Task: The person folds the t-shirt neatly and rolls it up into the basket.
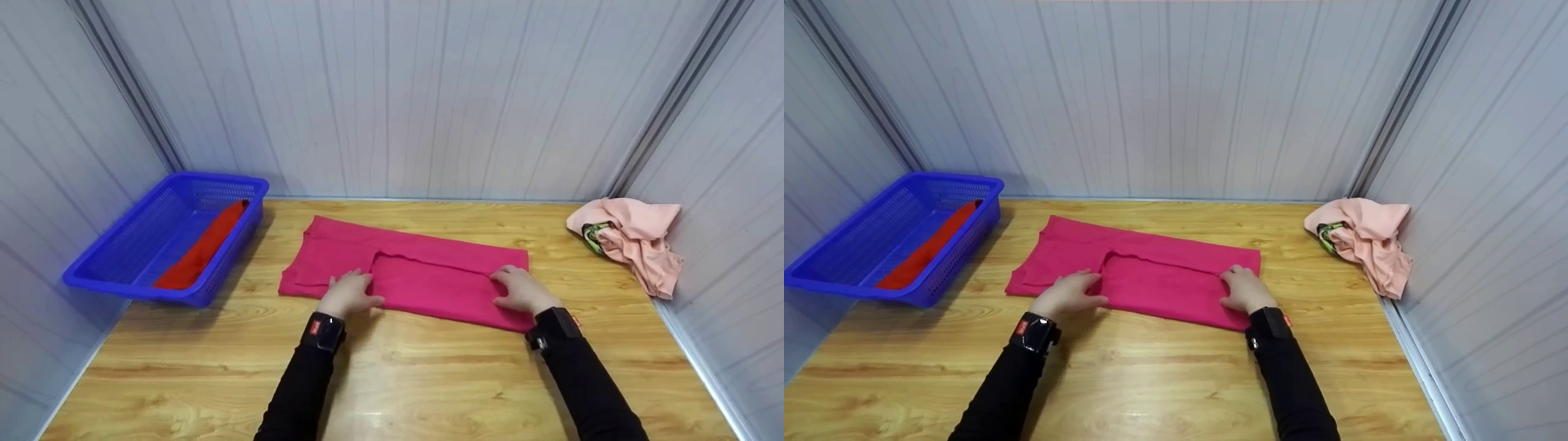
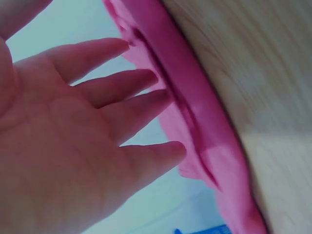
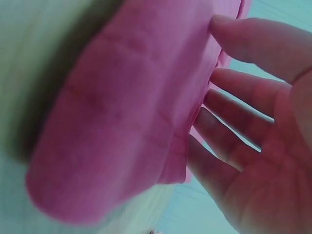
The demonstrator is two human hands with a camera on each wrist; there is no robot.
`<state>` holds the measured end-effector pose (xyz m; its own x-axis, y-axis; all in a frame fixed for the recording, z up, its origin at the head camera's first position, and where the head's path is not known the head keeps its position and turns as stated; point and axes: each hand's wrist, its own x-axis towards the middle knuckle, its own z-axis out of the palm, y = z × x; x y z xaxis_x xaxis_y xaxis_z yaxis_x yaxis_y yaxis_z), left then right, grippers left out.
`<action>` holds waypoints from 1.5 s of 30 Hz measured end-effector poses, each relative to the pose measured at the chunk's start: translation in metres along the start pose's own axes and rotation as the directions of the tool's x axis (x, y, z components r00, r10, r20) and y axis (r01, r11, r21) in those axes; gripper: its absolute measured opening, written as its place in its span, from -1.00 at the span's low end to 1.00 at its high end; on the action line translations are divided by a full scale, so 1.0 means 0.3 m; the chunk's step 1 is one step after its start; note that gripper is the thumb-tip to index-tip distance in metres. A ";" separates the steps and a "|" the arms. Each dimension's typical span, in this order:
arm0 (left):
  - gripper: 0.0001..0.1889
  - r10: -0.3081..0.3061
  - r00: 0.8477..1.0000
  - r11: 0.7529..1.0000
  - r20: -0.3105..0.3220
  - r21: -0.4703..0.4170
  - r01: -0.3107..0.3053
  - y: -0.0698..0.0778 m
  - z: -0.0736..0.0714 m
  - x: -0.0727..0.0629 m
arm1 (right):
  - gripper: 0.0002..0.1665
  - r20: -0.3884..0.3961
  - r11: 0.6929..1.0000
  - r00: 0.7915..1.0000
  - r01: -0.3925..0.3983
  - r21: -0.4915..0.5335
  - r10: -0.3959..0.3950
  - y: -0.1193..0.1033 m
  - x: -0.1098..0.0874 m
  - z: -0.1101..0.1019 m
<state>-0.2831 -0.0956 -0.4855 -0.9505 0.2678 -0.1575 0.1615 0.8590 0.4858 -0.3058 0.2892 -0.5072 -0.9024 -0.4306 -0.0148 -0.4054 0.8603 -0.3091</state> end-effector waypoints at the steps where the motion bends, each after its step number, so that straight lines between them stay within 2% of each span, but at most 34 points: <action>1: -0.30 0.018 1.000 1.000 -0.003 0.007 -0.018 0.014 0.006 -0.007 | -0.40 0.001 1.000 1.000 -0.004 0.004 0.004 -0.001 0.001 -0.002; 6: -0.45 0.121 0.993 0.992 -0.005 0.043 -0.120 0.080 0.038 -0.039 | -0.44 -0.008 1.000 1.000 -0.001 0.012 0.001 -0.008 0.012 -0.014; 11: -0.68 0.224 0.974 0.971 0.017 0.084 -0.225 0.145 0.073 -0.066 | -0.52 -0.045 0.999 0.998 0.045 0.001 -0.045 -0.033 0.045 -0.024; 15: -0.70 0.286 0.958 0.948 0.039 0.133 -0.288 0.191 0.106 -0.072 | -0.54 -0.068 0.997 0.994 0.082 -0.001 -0.082 -0.064 0.090 -0.027; 20: -0.68 0.337 0.940 0.919 0.059 0.197 -0.341 0.227 0.151 -0.068 | -0.52 -0.059 0.997 0.995 0.083 0.001 -0.082 -0.107 0.149 -0.018; 25: -0.68 0.317 0.944 0.925 0.095 0.191 -0.329 0.235 0.180 -0.065 | -0.60 -0.023 0.998 0.998 0.064 -0.013 -0.064 -0.141 0.190 0.000; 29: -0.68 0.295 0.948 0.931 0.122 0.186 -0.314 0.236 0.187 -0.059 | -0.58 0.016 0.999 0.999 0.029 -0.036 -0.029 -0.145 0.205 0.020; 33: -0.47 0.273 0.953 0.937 0.130 0.189 -0.295 0.236 0.187 -0.053 | -0.51 0.023 0.999 1.000 0.017 -0.036 -0.016 -0.140 0.209 0.030; 36: -0.35 0.269 0.955 0.938 0.128 0.192 -0.289 0.233 0.186 -0.049 | -0.51 0.014 0.999 0.999 0.034 -0.027 -0.033 -0.137 0.208 0.029; 40: -0.46 0.284 0.953 0.934 0.104 0.193 -0.300 0.228 0.185 -0.039 | -0.51 0.009 0.999 0.999 0.041 -0.030 -0.041 -0.131 0.205 0.026; 45: -0.44 0.313 0.946 0.918 0.080 0.230 -0.323 0.220 0.185 -0.024 | -0.53 0.012 0.998 0.999 0.051 -0.046 -0.050 -0.122 0.202 0.025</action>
<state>-0.2508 -0.0167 -0.5000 -0.8277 0.5572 -0.0663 0.5162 0.8025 0.2992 -0.3446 0.2297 -0.5039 -0.8792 -0.4763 -0.0103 -0.4568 0.8489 -0.2658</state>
